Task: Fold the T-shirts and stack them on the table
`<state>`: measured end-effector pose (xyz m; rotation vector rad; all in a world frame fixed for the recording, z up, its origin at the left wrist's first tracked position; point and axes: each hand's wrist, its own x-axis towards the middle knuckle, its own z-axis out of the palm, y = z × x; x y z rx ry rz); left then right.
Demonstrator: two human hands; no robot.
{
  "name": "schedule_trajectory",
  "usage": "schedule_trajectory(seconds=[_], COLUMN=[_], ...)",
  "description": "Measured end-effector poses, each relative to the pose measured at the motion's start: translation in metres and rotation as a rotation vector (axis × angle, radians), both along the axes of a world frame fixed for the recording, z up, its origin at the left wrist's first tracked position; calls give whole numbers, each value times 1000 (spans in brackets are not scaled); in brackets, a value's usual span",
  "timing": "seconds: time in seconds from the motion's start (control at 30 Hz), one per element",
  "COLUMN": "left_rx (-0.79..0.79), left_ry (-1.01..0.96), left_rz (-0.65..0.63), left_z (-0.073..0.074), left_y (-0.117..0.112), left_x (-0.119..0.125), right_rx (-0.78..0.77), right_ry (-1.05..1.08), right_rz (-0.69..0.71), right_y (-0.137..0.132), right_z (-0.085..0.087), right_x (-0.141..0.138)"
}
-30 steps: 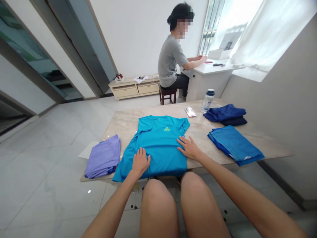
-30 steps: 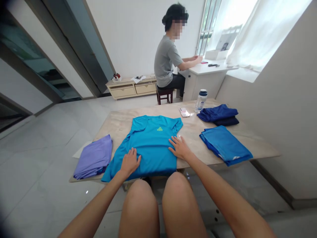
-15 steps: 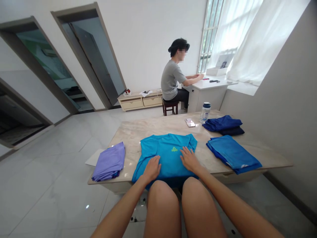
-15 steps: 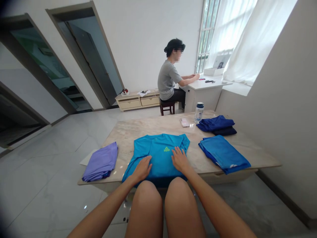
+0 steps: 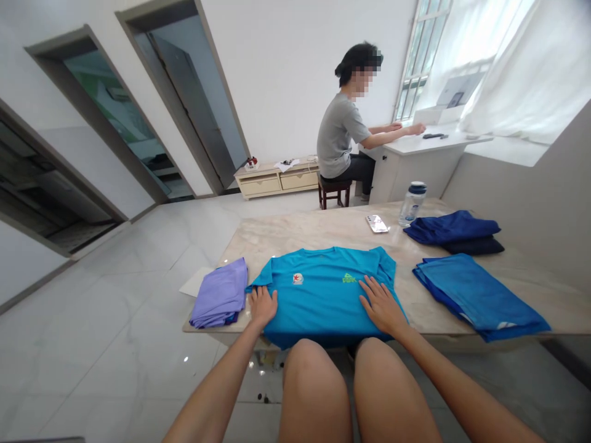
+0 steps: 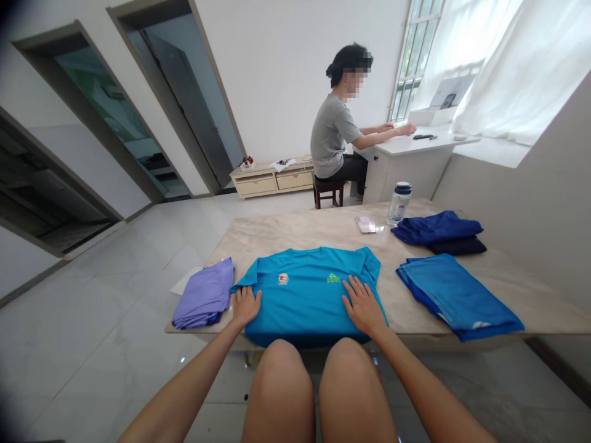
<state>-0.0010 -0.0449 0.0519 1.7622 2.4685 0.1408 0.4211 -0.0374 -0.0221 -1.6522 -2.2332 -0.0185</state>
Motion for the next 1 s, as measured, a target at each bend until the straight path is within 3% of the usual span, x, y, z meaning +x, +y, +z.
schedule_trajectory(seconds=[0.1, 0.23, 0.3, 0.47, 0.63, 0.83, 0.93, 1.0], left_rx=[105, 215, 182, 183, 127, 131, 113, 123], left_ry=[76, 22, -46, -21, -8, -47, -70, -74], left_rz=[-56, -537, -634, -450, -361, -164, -148, -139], left_z=[-5, -15, -21, -31, -24, -17, -14, -13], left_y=[-16, -16, -6, 34, 88, 152, 160, 149], left_x=[4, 30, 38, 29, 13, 11, 13, 17], right_rx=[-28, -75, -62, 40, 47, 4, -26, -47], right_ry=[-27, -52, -36, 52, 54, 18, -10, -25], right_rz=[-26, -85, -106, -122, -94, -128, -172, -201], right_y=[-4, -6, -6, -8, -8, 11, 26, 33], right_z=[7, 30, 39, 32, 20, 29, 32, 31], right_x=[-3, -14, -19, -20, -15, -15, -22, -26])
